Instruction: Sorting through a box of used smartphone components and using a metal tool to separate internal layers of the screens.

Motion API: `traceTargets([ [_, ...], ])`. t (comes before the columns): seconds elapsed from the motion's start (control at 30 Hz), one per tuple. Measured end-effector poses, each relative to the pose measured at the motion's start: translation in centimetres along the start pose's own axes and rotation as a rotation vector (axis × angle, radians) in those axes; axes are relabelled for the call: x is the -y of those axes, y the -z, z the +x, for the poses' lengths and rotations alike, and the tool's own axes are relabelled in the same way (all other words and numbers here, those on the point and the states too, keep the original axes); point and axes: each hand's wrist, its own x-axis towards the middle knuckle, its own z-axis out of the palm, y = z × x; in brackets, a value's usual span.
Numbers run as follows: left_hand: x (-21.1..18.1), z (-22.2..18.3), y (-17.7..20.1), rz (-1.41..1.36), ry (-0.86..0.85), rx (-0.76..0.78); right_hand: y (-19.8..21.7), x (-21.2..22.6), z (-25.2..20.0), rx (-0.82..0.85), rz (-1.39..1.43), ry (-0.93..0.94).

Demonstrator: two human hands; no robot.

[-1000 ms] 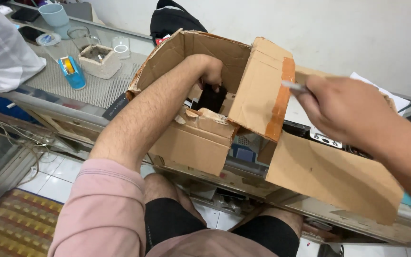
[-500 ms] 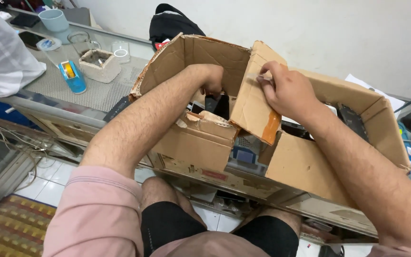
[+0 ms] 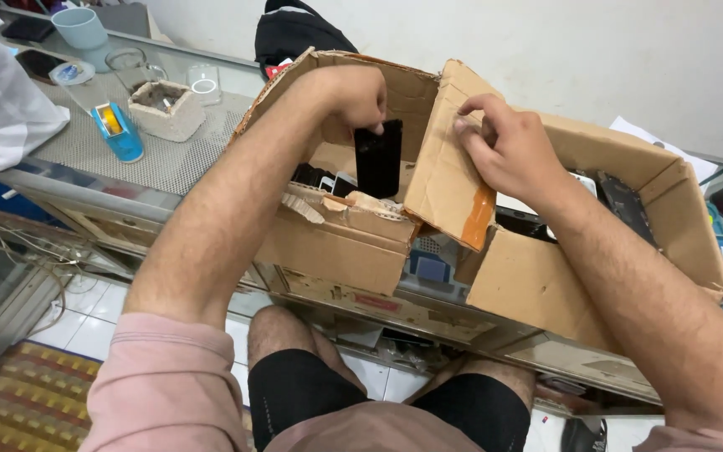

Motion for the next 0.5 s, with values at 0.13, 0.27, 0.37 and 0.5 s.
traceTargets([
  [0.13, 1.7, -2.4, 0.2, -0.055, -0.009, -0.318, 1.1, 1.5, 0.2, -0.016, 0.152, -0.174],
  [0.27, -0.7, -6.6, -1.8, -0.010, -0.292, -0.989, 1.6, 1.5, 0.6, 0.026, 0.534, -0.447],
  [0.37, -4.4, -8.5, -3.9, 0.118, -0.472, -1.311, 1.7, 0.9, 0.9, 0.093, 0.904, -0.506],
  [0.5, -8.3, -8.0, -6.3, 0.432, -0.649, -1.512, 2.4, 1.5, 0.7, 0.173, 1.322, -0.479],
])
